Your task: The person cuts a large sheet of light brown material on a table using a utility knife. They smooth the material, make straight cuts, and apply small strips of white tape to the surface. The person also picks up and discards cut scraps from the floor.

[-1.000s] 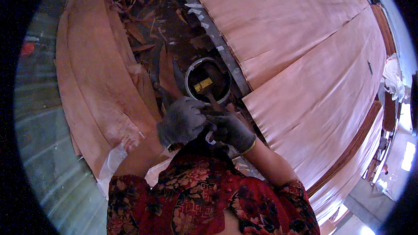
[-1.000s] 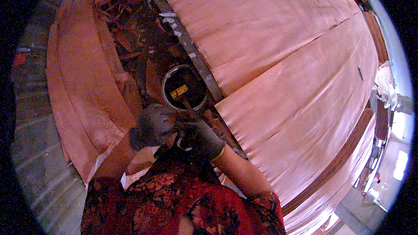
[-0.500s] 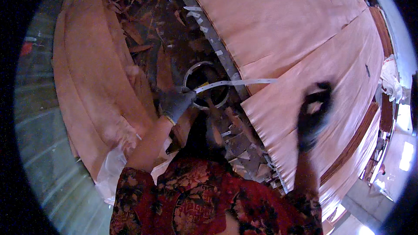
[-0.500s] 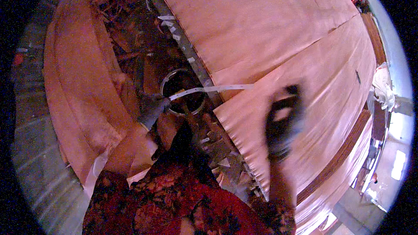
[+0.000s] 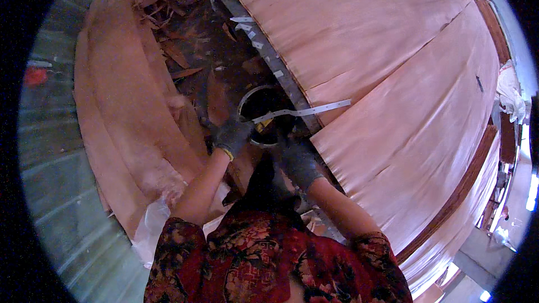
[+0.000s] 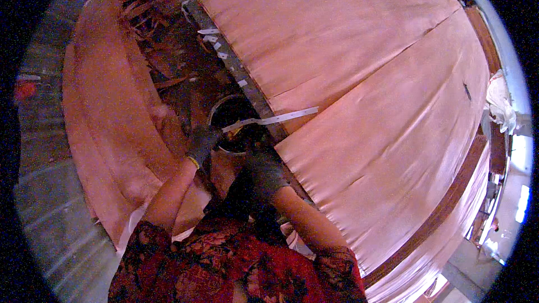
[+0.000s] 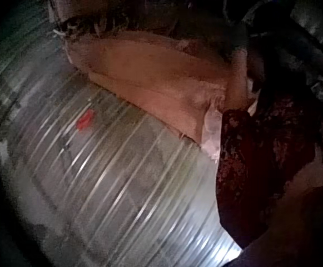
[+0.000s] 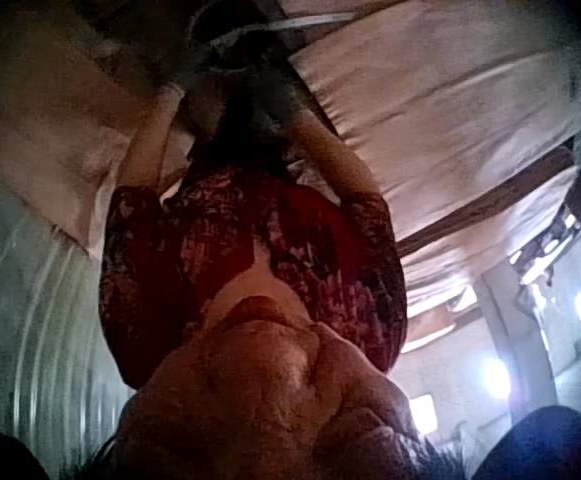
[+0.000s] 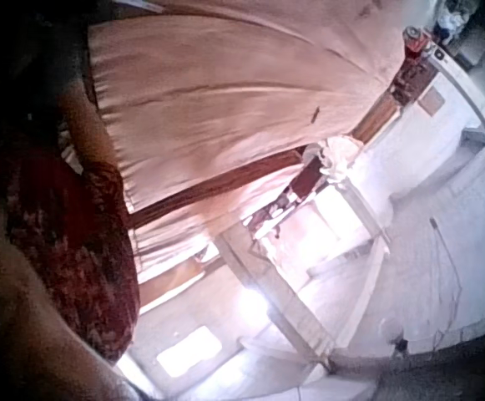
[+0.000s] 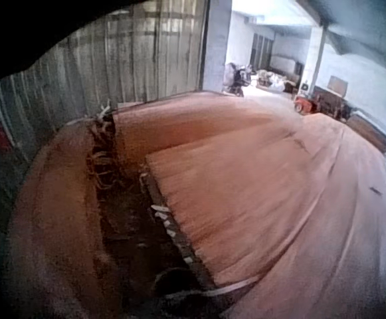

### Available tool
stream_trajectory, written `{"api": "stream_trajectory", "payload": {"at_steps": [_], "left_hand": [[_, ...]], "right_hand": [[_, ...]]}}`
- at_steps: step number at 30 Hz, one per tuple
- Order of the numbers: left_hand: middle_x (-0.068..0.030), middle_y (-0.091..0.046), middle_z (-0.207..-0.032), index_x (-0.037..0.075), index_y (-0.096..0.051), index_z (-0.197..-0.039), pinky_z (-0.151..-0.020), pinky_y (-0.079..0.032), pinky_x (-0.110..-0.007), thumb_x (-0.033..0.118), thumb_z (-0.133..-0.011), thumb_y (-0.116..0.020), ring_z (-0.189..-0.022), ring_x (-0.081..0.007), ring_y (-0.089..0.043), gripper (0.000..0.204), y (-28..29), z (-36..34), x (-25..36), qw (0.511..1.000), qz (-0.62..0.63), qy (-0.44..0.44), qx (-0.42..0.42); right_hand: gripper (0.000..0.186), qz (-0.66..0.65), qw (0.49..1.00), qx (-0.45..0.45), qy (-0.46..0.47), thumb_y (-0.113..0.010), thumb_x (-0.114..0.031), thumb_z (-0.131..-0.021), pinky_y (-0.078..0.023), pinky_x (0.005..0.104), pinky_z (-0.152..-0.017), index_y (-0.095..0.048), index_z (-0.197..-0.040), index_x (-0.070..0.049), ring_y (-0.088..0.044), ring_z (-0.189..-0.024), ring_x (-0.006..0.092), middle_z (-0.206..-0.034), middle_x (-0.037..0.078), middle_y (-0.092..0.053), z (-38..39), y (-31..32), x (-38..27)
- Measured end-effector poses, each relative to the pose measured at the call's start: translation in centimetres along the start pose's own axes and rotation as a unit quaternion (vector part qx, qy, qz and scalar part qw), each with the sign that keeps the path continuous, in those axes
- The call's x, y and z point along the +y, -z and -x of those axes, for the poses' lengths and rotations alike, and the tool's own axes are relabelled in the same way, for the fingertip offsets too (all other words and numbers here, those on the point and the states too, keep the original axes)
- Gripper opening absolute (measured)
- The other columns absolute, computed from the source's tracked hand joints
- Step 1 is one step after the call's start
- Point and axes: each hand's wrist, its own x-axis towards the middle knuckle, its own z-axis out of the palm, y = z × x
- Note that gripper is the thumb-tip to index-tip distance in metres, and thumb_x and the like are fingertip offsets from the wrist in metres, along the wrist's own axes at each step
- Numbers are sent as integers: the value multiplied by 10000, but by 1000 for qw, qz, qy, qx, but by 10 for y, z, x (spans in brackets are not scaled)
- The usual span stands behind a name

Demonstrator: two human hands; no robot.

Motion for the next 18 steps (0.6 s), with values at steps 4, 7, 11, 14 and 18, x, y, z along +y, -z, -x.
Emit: {"api": "stream_trajectory", "payload": {"at_steps": [4, 7, 11, 14, 18], "left_hand": [[-224, -637, -791, 14, -662, -784, -712, -479, -467, 312, -742, -590, -770, -402, -611, 310, -9, -15, -18, 998, -61, -9, 14], [-230, -636, -826, 4, -656, -816, -725, -482, -474, 297, -738, -581, -784, -415, -610, 312, 9, 1, 15, 998, -68, -3, 12], [-234, -638, -844, 5, -661, -798, -729, -488, -469, 279, -743, -576, -783, -401, -619, 292, 2, 1, 15, 991, -127, -10, 35], [-233, -641, -839, 18, -673, -779, -729, -492, -465, 278, -746, -578, -787, -392, -626, 279, -3, -6, 13, 984, -172, -18, 34], [-227, -644, -827, 30, -680, -775, -723, -495, -459, 293, -753, -582, -791, -384, -631, 282, -10, -15, 8, 981, -188, -42, 38]], "right_hand": [[530, -177, 965, -133, -143, -518, -193, -843, -506, 454, -739, -377, -1343, -88, -561, -997, 401, -1294, 256, -411, -7, 29, -1], [579, -271, 904, -270, -189, -543, -187, -821, -520, 469, -700, -345, -1357, -93, -565, -983, 413, -1256, 263, -429, 27, 63, 10], [673, -287, 924, -123, -220, -572, -174, -785, -529, 467, -671, -284, -1390, -116, -568, -981, 408, -1232, 267, -439, 80, 62, -7], [682, -254, 950, -60, -170, -560, -176, -796, -536, 445, -646, -258, -1405, -121, -577, -970, 400, -1219, 279, -441, 59, 55, -8], [640, -169, 967, -92, -164, -528, -176, -826, -545, 416, -623, -266, -1410, -162, -561, -1023, 376, -1281, 266, -411, 16, 20, -14]]}}
